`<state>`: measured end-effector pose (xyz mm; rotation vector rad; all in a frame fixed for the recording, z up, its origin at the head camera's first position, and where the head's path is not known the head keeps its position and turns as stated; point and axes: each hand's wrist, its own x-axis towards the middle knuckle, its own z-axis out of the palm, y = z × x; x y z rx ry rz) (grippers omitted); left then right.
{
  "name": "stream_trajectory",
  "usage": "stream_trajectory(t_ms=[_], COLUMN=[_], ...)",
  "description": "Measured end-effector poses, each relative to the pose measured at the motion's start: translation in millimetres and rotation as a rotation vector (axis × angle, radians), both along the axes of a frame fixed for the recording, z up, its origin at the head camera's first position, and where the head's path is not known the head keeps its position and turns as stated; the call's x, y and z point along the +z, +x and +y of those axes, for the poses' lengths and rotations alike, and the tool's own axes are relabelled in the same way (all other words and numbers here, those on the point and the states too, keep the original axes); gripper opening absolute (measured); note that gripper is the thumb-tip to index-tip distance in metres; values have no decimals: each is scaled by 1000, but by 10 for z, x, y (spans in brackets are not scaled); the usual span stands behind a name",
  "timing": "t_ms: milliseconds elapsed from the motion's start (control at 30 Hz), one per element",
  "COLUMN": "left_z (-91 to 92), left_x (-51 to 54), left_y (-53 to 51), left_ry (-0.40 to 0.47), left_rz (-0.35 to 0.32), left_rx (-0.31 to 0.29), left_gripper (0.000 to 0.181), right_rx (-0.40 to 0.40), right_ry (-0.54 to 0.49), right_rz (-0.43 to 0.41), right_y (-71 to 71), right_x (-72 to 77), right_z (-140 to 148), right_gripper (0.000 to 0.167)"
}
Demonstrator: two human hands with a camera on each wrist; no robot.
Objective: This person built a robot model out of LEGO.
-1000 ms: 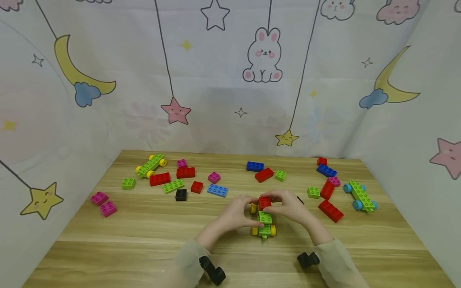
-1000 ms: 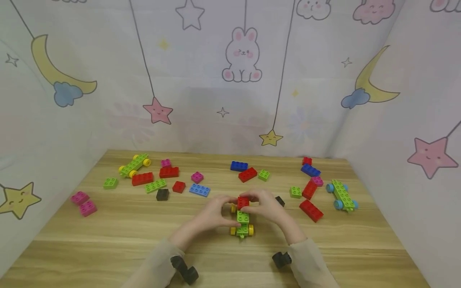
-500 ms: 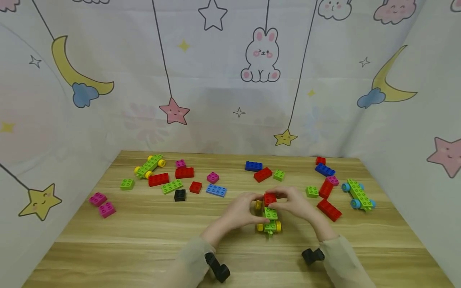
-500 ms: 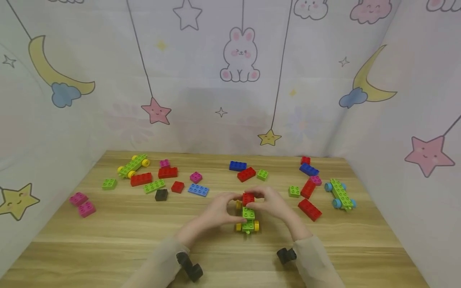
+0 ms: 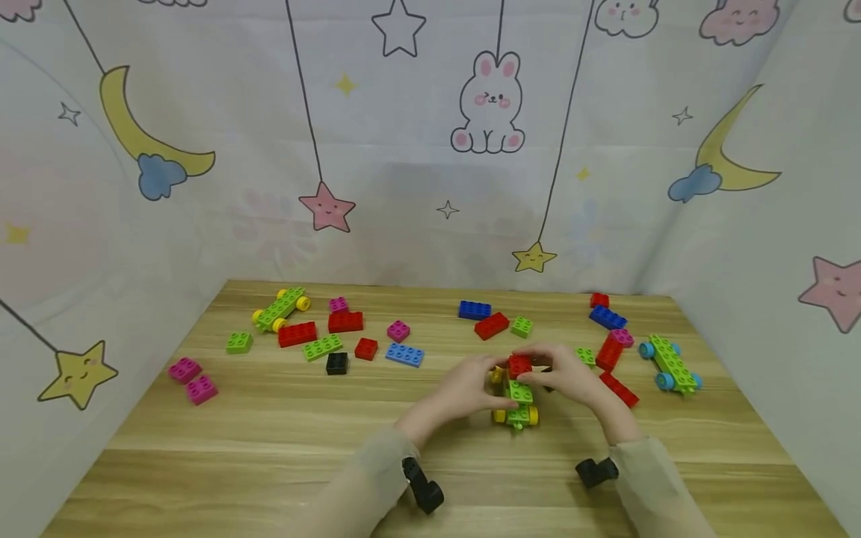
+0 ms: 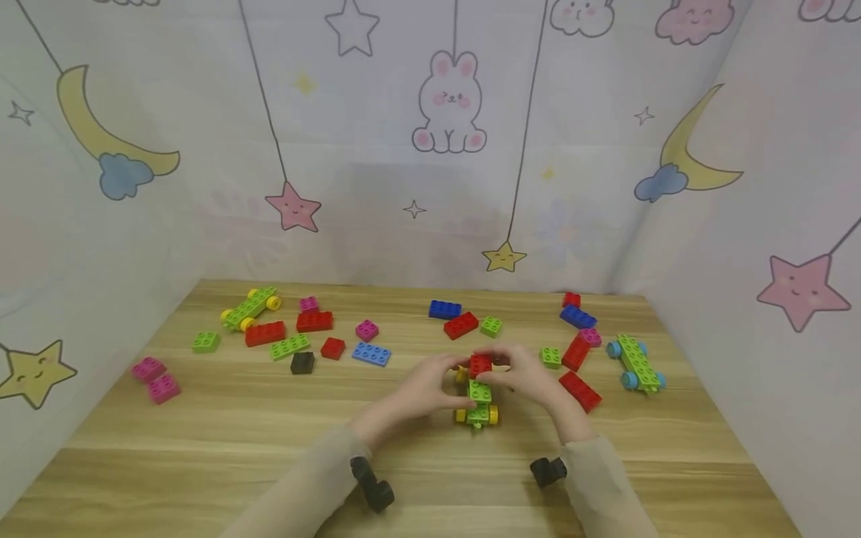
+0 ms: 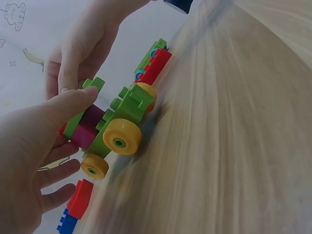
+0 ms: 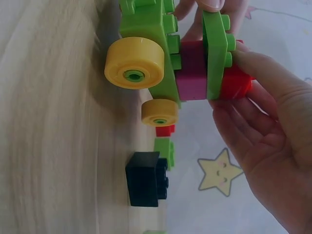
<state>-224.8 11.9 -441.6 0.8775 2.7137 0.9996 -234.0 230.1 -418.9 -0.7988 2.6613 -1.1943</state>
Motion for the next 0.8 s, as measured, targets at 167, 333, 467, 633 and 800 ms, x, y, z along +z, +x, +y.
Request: stream_trajectory(t_ms=[167, 333, 467, 633, 800], left_z=[45, 67, 75, 82, 94], left_x=[18, 12, 1, -14, -37], left_y=[-17, -32, -39, -34, -31], left_ry=[-24, -30, -28, -42, -46], left_rz=[6, 1, -9, -14, -18], left_rx=[-2, -8, -9, -9, -9], left_gripper=[77, 76, 76, 75, 77], right_rx=[-4, 3, 8, 16, -3], right_ry=[9, 2, 7, 22, 23], right_rz=[-3, -7, -4, 16, 21], right_y=[-18, -27, -33, -41, -43], right_x=[7, -7, -6, -18, -58], right_z=[44, 67, 72, 76, 95], right_gripper=[43, 43, 43, 43, 45])
